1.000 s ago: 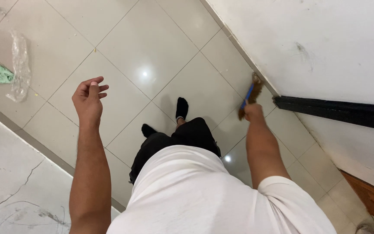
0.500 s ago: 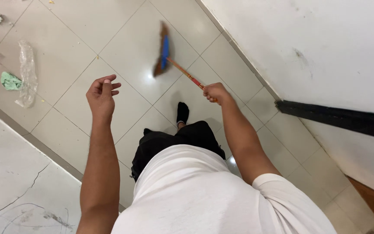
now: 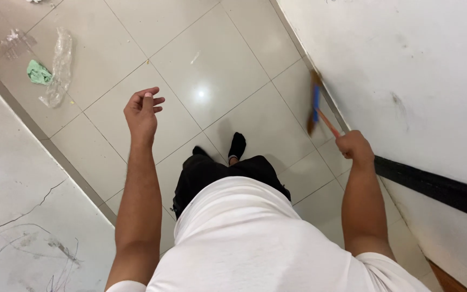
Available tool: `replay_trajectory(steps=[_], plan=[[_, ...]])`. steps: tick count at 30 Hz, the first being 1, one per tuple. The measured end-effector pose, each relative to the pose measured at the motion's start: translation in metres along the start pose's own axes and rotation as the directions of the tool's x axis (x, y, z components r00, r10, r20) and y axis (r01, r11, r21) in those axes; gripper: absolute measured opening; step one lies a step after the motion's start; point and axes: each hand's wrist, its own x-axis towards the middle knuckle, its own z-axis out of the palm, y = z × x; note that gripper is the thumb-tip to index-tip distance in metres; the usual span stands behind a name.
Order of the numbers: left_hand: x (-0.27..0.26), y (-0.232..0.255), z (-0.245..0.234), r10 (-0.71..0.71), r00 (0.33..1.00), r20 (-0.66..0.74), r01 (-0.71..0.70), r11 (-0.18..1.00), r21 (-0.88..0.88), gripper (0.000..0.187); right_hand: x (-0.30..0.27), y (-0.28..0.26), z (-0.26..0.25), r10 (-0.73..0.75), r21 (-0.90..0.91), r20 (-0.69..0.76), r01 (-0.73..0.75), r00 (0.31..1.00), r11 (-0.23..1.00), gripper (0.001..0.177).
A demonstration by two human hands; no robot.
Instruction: Sweeping the floor with a broom.
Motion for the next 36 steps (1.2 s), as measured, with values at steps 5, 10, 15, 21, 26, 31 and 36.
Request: replay_trajectory(steps=[5,10,15,21,26,31,36], plan=[[0.007,0.001,-0.009,-0.03,0.999,-0.03,0.03,1.0,0.008,0.022,0.054,-0.023,0.067,0.026,0.083,0.128,-0.037,0.991,0.996,0.051],[0.018,0.0,-0.031,-0.028,0.998,-0.053,0.027,0.999,-0.017,0.022,-0.017,-0.159,0.121,-0.245,0.063,0.277,0.237,0.929,0.97,0.091],[0.054,-0.001,-0.055,-0.03,0.997,-0.065,0.03,0.999,0.01,0.023,-0.025,-0.273,0.211,-0.431,-0.011,0.311,0.457,0.847,0.889,0.079],[0.113,0.018,-0.093,-0.024,0.998,-0.064,0.026,0.999,0.021,0.023,0.048,-0.359,0.241,-0.545,0.335,0.455,0.432,0.704,0.837,0.04],[0.162,0.03,-0.125,-0.016,0.995,-0.094,0.016,1.0,0.003,0.023,-0.007,-0.388,0.169,-0.541,0.21,0.252,0.5,0.802,0.84,0.054],[0.206,0.03,-0.129,-0.049,0.992,-0.113,0.05,0.999,0.008,0.023,0.012,-0.343,0.114,-0.571,-0.264,0.026,0.557,0.82,0.788,0.054],[0.235,0.042,-0.124,-0.032,0.999,-0.034,0.031,0.999,-0.037,0.024,-0.066,-0.343,0.009,-0.277,-0.071,-0.08,0.272,0.958,0.96,0.046]])
